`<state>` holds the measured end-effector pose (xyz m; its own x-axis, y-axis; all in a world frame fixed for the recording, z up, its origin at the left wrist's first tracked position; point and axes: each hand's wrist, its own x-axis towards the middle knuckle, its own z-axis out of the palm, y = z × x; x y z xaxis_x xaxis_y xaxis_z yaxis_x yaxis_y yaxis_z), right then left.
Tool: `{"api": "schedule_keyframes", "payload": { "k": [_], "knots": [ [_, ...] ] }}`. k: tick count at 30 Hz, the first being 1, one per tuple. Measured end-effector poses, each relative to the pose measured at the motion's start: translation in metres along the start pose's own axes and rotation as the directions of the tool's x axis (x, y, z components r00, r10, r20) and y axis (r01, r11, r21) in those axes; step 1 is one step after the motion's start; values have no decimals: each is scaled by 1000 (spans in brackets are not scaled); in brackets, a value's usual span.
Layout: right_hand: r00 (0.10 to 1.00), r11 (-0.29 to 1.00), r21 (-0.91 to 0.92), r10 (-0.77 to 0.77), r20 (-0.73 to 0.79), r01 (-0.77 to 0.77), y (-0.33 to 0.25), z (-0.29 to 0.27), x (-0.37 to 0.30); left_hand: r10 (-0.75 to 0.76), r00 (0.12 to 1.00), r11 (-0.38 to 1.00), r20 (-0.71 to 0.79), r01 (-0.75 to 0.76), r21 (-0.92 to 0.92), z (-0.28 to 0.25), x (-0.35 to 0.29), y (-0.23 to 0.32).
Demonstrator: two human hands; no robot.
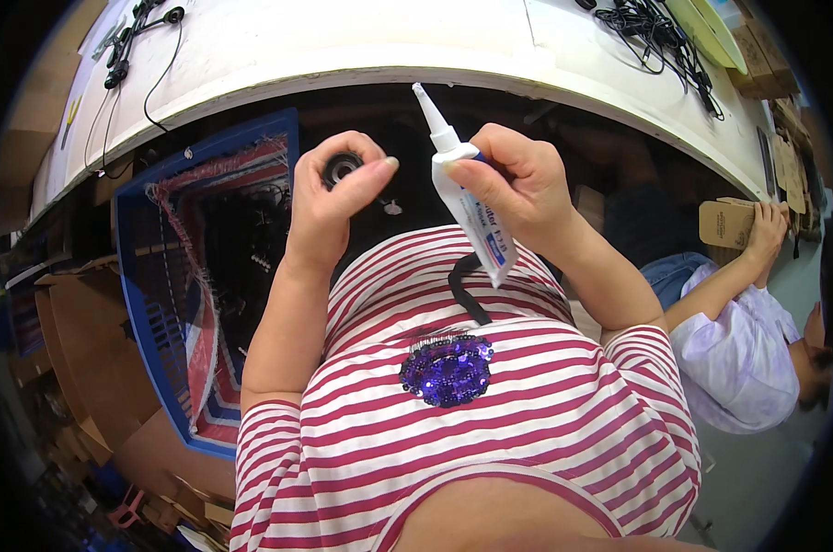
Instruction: The person assembles small electronic components at a workbench. They insert a small white piece into a black circular housing, apply glue from a tube into the housing, and then press a black cap onto the assembly. The person repeats this process for a second unit.
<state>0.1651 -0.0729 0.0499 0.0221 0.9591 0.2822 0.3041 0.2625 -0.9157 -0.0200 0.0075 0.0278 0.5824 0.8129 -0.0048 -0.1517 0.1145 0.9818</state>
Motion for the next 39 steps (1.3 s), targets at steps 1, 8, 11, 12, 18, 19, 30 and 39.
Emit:
{"api": "schedule_keyframes", "payload": {
  "k": [1,8,11,12,18,19,30,39],
  "knots": [
    [999,998,-53,-28,-18,27,2,1,0,-3,1000,1000,-1,3,-2,5,0,3],
    [995,997,-57,-60,-77,56,9,15,-3,-147,989,989,10,147,-29,28,-8,14],
    [996,995,-74,-70,-57,66,10,15,-3,-136,991,990,-18,135,-29,28,-7,8],
    [996,995,-82,-66,-54,61,11,15,-3,-150,988,989,-23,150,-8,29,-7,10],
    [998,999,25,-29,-54,30,13,19,-4,-234,972,969,15,235,-72,24,-7,7],
    [997,998,46,-42,-60,44,14,19,-4,-239,971,967,19,239,-86,24,-7,8],
    [999,995,93,-13,-52,18,17,19,-4,-179,984,980,-18,177,-95,30,-7,6],
    [979,991,-89,112,172,-98,-7,-20,15,-128,988,987,86,119,105,17,2,16]
  ]
}}
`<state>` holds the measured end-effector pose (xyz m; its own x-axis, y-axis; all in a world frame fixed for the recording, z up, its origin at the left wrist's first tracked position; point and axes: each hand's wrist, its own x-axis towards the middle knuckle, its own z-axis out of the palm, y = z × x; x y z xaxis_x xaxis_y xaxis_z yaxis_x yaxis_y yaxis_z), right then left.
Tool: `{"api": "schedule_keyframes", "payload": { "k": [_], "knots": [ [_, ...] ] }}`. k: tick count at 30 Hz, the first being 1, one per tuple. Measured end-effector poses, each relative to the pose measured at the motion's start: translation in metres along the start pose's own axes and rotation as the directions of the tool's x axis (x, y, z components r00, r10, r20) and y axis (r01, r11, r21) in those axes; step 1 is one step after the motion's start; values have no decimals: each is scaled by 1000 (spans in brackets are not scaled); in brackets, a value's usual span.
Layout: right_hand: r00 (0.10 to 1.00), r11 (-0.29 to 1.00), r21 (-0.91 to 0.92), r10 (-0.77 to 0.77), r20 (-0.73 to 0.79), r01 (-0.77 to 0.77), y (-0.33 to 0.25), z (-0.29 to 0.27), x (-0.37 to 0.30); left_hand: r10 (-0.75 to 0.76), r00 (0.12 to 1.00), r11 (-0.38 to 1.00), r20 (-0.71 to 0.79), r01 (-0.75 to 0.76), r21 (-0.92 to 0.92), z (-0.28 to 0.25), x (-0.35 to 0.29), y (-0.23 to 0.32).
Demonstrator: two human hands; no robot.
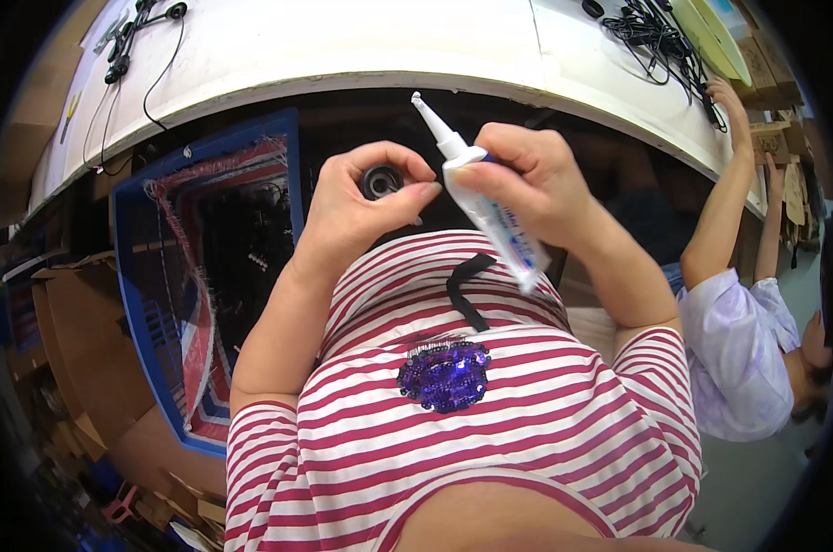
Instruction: The person assembles small electronic components at a workbench. They insert a small white piece into a black circular housing, apply glue from a tube into the housing, and then press a black cap onto the assembly. The person repeats this process for a second unit.
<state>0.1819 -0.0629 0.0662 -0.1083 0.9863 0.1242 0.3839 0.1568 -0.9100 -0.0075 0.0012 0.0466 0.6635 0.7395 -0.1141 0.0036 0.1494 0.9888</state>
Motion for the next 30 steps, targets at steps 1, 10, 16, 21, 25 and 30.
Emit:
{"api": "schedule_keyframes", "payload": {
  "k": [1,10,16,21,25,30],
  "knots": [
    [996,995,83,50,69,-56,-3,-5,1,96,995,987,-22,-93,132,-2,3,-4],
    [845,764,427,279,456,-483,-27,-13,3,279,960,911,33,-275,308,-7,8,-20],
    [795,731,402,316,517,-552,-22,-9,4,292,955,904,57,-295,309,-10,6,-21],
    [796,770,343,330,507,-538,-22,-4,7,319,943,889,94,-332,315,-11,8,-24],
    [778,721,375,363,513,-583,-22,-3,11,316,940,887,127,-341,312,-13,7,-23],
    [716,597,425,421,557,-681,-17,-5,15,433,888,804,157,-459,378,-13,9,-30]
  ]
}}
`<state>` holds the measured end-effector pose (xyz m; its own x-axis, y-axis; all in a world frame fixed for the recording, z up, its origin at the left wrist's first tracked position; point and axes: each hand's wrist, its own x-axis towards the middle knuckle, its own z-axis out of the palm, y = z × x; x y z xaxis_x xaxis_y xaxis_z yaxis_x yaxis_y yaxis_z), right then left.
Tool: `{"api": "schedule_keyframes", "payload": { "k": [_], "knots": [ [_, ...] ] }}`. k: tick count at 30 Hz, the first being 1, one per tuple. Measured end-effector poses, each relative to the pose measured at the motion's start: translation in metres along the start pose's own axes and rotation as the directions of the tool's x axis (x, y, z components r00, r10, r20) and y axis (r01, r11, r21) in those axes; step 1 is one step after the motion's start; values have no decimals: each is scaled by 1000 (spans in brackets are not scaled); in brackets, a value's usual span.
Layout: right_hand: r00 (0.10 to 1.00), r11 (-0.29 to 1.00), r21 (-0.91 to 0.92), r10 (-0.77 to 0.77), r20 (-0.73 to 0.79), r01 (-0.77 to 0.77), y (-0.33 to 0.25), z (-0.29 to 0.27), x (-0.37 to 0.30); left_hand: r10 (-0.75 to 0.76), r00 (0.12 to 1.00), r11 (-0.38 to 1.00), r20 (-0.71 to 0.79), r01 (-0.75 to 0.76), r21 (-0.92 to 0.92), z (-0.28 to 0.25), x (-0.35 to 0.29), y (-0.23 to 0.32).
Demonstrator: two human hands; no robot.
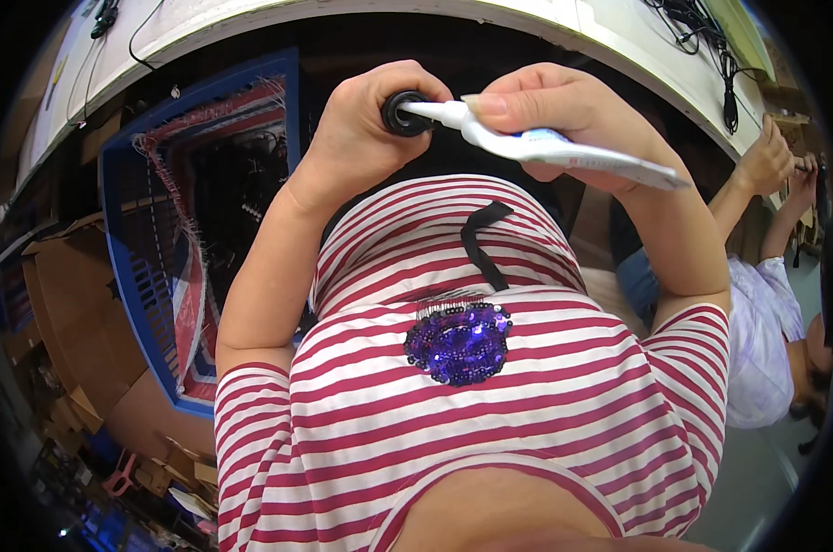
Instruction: The person assembles small electronic components at a workbench. They insert a small white piece into a black circular housing, apply glue from a tube into the housing, and then press a black cap onto the assembly. The person repeats this process for a second unit.
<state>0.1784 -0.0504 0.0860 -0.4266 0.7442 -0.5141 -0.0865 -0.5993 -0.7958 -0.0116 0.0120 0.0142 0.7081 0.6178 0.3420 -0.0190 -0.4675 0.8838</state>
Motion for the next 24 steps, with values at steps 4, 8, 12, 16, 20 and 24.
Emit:
{"api": "schedule_keyframes", "payload": {
  "k": [4,8,12,16,20,24],
  "knots": [
    [997,981,179,77,0,-75,-2,-4,1,-25,999,999,-30,26,23,1,-1,1],
    [998,989,138,57,-30,-52,-3,-2,1,-80,996,997,-25,80,2,0,0,-2],
    [998,992,109,69,5,-69,0,-1,7,-134,991,990,-28,133,-43,0,1,-2],
    [998,994,90,52,32,-54,0,-4,9,-181,982,983,-51,179,-41,-2,1,-1],
    [999,985,170,36,34,-41,0,-4,9,-196,978,980,-69,193,-47,-1,2,-1],
    [998,991,119,53,13,-55,0,-2,9,-197,976,979,-89,192,-62,-1,4,0]
  ]
}}
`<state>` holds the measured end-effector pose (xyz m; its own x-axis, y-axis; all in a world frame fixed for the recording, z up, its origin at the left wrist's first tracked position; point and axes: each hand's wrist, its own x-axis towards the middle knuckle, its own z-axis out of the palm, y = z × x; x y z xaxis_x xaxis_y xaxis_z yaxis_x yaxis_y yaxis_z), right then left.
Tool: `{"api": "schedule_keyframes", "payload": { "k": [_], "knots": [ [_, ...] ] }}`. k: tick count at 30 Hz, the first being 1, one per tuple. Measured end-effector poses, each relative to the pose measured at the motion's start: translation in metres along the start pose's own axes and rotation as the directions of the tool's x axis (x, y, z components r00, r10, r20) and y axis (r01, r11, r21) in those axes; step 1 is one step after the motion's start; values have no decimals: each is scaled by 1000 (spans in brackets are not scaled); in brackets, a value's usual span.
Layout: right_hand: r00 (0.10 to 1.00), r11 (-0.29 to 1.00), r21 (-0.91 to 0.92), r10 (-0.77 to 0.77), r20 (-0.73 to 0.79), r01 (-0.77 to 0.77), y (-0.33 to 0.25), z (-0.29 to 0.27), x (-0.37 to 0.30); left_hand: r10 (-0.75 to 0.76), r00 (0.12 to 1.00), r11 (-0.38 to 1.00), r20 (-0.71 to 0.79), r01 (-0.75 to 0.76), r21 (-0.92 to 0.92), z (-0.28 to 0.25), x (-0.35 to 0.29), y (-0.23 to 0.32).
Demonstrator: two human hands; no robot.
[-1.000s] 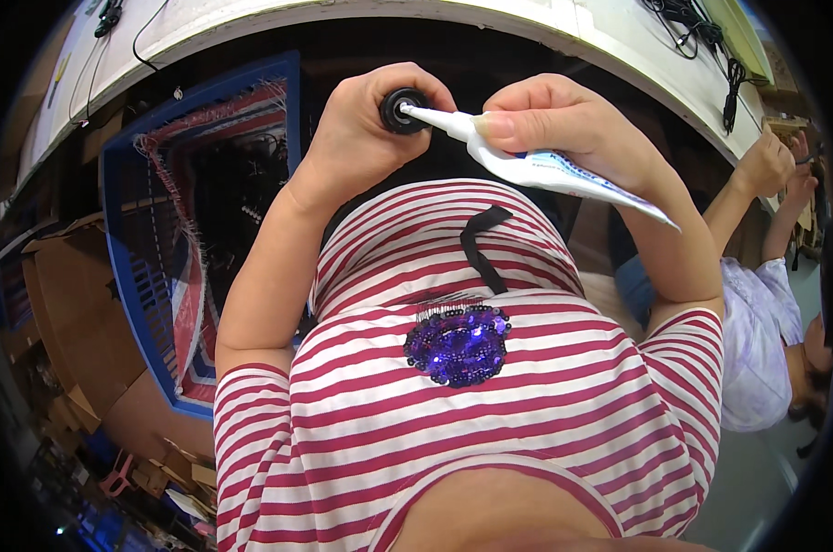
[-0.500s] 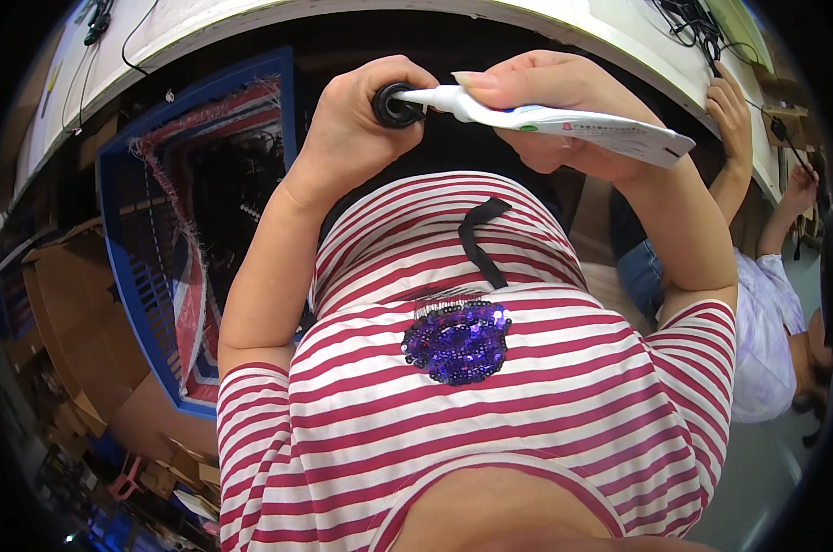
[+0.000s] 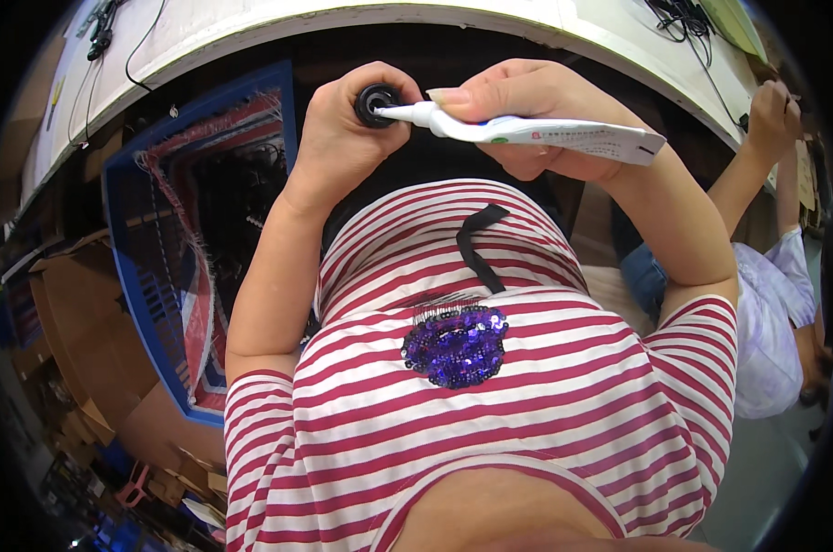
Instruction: The person assembles small electronic components at a workbench. They insert a small white piece into a black circular housing, apply glue from a tube into the housing, and then press a black cap onto the assembly. The person repeats this process for a second unit.
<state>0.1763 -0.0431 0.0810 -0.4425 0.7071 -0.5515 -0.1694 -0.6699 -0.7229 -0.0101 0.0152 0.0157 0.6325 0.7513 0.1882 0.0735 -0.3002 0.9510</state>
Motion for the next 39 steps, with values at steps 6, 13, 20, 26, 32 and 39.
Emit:
{"api": "schedule_keyframes", "payload": {
  "k": [6,13,20,26,32,39],
  "knots": [
    [999,999,-45,-19,31,21,1,-9,0,-102,995,987,7,102,-127,2,4,1],
    [896,858,-339,-436,-81,386,-33,-20,-21,-192,971,942,142,223,-251,-6,12,11],
    [531,509,-838,-773,-347,194,-105,-123,24,-104,970,860,218,198,-471,-1,14,-2],
    [396,418,-892,-800,-451,-171,-136,-165,69,-61,970,811,237,187,-555,-10,6,5],
    [301,51,-990,-949,-90,-133,-129,-116,70,-31,997,889,64,57,-454,-20,1,6],
    [965,354,-907,-207,161,228,7,-40,25,8,1000,764,3,-4,-646,-19,12,9]
  ]
}}
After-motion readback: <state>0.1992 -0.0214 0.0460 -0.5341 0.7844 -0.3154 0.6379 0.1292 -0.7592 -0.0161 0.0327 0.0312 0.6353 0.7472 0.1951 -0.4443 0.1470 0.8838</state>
